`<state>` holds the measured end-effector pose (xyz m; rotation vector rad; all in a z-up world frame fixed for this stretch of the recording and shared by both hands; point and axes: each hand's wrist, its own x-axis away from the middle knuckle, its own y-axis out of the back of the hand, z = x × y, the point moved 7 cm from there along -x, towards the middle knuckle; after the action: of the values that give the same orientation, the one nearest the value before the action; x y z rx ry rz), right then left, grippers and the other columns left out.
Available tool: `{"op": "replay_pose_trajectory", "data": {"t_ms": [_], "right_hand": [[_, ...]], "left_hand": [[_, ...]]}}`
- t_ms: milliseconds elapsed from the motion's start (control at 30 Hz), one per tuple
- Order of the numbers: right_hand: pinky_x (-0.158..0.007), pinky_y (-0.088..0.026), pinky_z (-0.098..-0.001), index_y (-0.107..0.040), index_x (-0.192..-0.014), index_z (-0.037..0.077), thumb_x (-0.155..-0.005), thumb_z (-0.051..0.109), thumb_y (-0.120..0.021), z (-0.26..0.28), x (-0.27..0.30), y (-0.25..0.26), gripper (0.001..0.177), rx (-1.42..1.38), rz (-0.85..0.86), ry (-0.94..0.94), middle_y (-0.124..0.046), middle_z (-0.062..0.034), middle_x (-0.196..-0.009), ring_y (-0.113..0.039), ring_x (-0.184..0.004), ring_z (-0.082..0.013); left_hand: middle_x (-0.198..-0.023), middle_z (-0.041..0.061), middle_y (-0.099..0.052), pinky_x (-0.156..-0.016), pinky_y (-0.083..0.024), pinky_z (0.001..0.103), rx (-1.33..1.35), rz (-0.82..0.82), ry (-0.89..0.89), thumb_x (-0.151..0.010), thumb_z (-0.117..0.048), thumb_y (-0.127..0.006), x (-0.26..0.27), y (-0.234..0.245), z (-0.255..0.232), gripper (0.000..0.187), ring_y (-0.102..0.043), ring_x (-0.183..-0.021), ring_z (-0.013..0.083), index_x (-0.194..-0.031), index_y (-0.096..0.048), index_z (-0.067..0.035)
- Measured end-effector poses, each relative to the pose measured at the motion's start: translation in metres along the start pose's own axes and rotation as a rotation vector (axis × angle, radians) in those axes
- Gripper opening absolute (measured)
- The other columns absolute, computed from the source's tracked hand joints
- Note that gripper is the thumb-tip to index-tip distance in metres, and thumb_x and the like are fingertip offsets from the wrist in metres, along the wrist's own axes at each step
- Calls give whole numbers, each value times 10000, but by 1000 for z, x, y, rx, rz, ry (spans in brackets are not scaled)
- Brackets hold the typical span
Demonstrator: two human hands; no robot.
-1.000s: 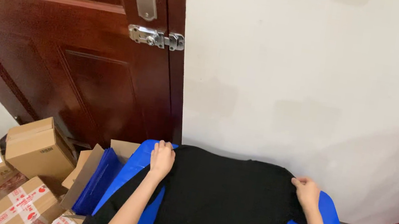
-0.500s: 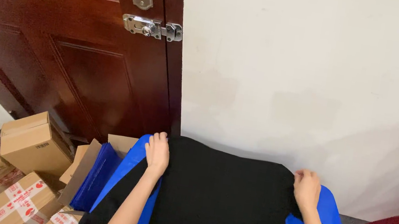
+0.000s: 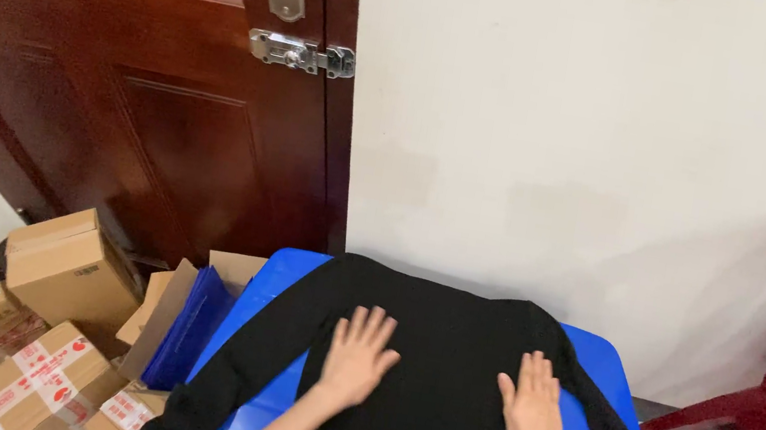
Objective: Folding a black long-sleeved garment on a table and placing it into a shopping bag
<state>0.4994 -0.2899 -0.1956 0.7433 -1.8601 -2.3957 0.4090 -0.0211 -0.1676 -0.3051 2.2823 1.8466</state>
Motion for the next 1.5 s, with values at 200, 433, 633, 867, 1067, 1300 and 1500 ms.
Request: {"op": "replay_pose_trajectory", "data": {"t_ms": [200,433,633,867,1067,1300,1500], "right_hand": [[-1045,-270,-495,-323,-1361,85,-840,518,-337,30,20,13,677,262,-129,-47,-282,-164,-1454,-270,-1342,-343],[-1010,-293,-497,-367,-1328,127,-855,498,-362,116,75,25,602,153,-50,125,-338,-148,-1405,-312,-1304,-325],[-1082,-211,-447,-345,-1333,-4,-883,411,-377,33,81,33,613,-52,-22,-45,-320,-220,-1406,-276,-1326,-340],[-938,-358,-529,-360,-1323,71,-839,420,-429,131,130,71,601,109,-23,102,-390,-195,-1342,-370,-1206,-402],[-1019,-278,-487,-324,-1356,114,-831,457,-432,93,160,58,637,65,23,125,-324,-121,-1421,-305,-1295,-334],[-1025,-274,-499,-327,-1366,82,-820,398,-461,-12,201,74,644,-11,16,15,-321,-188,-1423,-304,-1293,-416],[-1075,-250,-480,-462,-1279,141,-806,328,-516,-66,253,83,512,-109,63,-34,-387,-119,-1396,-286,-1340,-377]], "left_hand": [[-1399,172,-318,-1021,-224,497,-181,-249,117,-886,-453,-386,33,15,32,572,-244,-1307,359,-1326,-376,-89],[-1423,148,-283,-996,-184,566,4,-134,-61,-904,-414,-392,78,24,-33,530,-181,-1318,368,-1337,-391,-110],[-1415,128,-305,-1002,-232,537,-148,-189,190,-901,-426,-366,100,22,24,523,-223,-1315,349,-1342,-376,-145],[-1420,230,-241,-999,-169,577,20,-130,-16,-841,-385,-506,146,40,-77,596,-150,-1314,434,-1328,-369,-70],[-1430,135,-280,-1004,-192,533,60,-76,-29,-882,-424,-434,179,43,-49,560,-193,-1305,404,-1347,-377,-117],[-1429,124,-288,-1015,-239,501,-53,-121,197,-876,-414,-438,253,67,17,544,-213,-1321,379,-1340,-364,-140],[-1372,72,-411,-1004,-307,447,140,-299,285,-840,-260,-528,317,94,17,348,-326,-1305,307,-1168,-551,-147]]}}
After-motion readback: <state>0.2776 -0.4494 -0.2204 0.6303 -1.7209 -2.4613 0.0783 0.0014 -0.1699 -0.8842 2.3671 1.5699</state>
